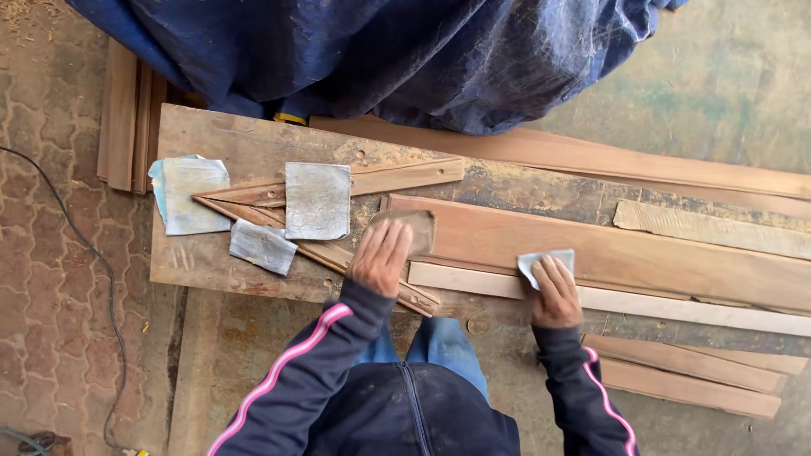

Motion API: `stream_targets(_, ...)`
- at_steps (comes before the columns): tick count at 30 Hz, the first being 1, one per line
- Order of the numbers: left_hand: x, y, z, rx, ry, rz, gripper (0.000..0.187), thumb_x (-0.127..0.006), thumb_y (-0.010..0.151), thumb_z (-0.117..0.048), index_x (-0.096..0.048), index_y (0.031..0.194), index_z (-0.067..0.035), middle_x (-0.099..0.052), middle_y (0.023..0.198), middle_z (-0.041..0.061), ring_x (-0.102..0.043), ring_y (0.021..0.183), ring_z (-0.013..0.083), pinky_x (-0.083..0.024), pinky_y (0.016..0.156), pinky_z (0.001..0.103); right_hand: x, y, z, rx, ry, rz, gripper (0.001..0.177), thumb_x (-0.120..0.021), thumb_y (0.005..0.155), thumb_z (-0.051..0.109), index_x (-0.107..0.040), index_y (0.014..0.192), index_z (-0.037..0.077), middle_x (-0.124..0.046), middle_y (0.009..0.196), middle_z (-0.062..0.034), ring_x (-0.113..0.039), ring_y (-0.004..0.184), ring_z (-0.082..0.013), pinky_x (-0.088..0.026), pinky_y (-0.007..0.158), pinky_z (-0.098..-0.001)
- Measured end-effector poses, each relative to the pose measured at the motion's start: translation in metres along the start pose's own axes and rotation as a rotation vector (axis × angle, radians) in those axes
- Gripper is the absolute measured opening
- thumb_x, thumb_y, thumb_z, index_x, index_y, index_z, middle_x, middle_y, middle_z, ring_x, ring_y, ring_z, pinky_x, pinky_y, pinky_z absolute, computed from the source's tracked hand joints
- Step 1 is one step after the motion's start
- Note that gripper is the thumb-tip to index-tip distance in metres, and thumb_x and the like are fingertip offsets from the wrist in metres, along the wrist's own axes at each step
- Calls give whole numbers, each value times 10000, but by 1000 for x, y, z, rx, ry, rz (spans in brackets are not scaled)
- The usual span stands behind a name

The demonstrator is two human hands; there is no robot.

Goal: Sanding wooden planks with sandpaper on a workbench.

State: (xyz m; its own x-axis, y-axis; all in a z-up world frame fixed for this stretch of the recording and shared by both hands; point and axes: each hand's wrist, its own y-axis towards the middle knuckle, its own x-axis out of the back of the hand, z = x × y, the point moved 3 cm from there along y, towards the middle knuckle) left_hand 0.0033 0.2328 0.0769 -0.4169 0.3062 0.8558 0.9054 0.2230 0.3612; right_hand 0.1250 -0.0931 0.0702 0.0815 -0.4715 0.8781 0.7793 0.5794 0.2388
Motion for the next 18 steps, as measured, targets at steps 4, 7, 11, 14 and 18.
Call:
stream_targets(4, -51, 48, 16, -158, -34, 117, 366, -568, 935, -149, -662, 1279, -66, -636, 1358, 126, -580, 1295, 324, -481, 1090, 471, -11, 3, 67, -99, -40, 0, 499, -632, 695, -63, -724, 1175, 37, -685, 1241, -165, -626, 1152, -379, -495, 1008, -468)
stream_targets(7, -93, 44, 29, -223, -50, 424, 266, -591, 907, -120, -673, 1159, -107, -664, 1249, 106, -615, 1188, 309, -529, 1004, 407, -61, 29, 133, 20, 39, 22, 552, -613, 662, -7, -735, 1195, 67, -683, 1226, -119, -637, 1120, -339, -524, 976, -415)
stream_targets(11, -95, 68, 30, -243, -48, 728, 220, -589, 888, -106, -717, 1060, -153, -664, 1137, 55, -618, 1090, 313, -537, 936, 398, -101, 63, 195, 197, 140, 127, 360, -643, 722, 141, -666, 1068, 43, -627, 1151, -129, -619, 1028, -325, -509, 843, -423)
stream_targets(14, -89, 77, 23, -194, 25, 944, 192, -599, 893, -115, -751, 1003, -157, -641, 1141, 31, -587, 1110, 313, -531, 929, 408, -85, 59, 181, 179, 137, 179, 355, -642, 711, 134, -664, 1058, 62, -600, 1050, -108, -600, 966, -310, -495, 797, -417)
stream_targets(18, -81, 89, 27, -212, 29, 991, 176, -672, 843, -123, -774, 980, -168, -588, 1181, 27, -557, 1120, 307, -533, 931, 404, -41, 44, 114, 89, -1, 190, 366, -659, 745, 65, -680, 1110, 96, -592, 942, -41, -569, 866, -267, -470, 751, -410)
